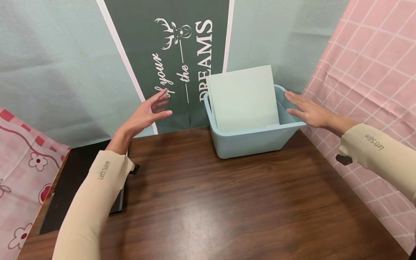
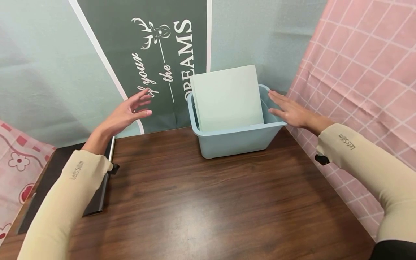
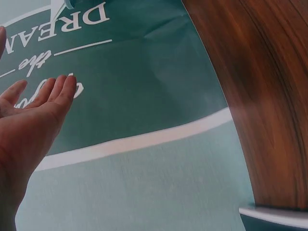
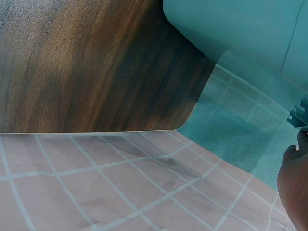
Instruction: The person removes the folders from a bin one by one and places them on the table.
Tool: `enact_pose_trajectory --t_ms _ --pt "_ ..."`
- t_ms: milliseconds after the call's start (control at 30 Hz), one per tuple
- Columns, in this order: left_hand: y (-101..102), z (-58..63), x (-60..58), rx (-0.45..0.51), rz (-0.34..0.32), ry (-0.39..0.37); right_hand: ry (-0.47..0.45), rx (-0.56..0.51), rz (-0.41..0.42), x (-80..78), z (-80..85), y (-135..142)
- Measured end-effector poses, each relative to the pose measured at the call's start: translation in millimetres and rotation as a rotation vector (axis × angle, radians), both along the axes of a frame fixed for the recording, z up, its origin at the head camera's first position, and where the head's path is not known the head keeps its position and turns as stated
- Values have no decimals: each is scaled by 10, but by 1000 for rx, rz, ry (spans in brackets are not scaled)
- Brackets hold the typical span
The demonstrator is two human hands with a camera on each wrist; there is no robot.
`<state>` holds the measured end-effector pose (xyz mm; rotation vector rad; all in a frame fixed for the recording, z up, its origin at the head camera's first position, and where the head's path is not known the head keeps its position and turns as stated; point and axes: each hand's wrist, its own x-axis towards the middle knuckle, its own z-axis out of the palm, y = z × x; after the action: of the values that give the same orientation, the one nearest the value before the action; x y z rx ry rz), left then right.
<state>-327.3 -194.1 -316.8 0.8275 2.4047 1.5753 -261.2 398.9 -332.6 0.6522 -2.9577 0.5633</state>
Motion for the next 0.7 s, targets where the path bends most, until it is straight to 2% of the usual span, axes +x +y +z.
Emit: enact_pose_trajectory --t_ms 700 --pt "388 -17 -150 63 -40 -33 8 0 9 -3 -13 16"
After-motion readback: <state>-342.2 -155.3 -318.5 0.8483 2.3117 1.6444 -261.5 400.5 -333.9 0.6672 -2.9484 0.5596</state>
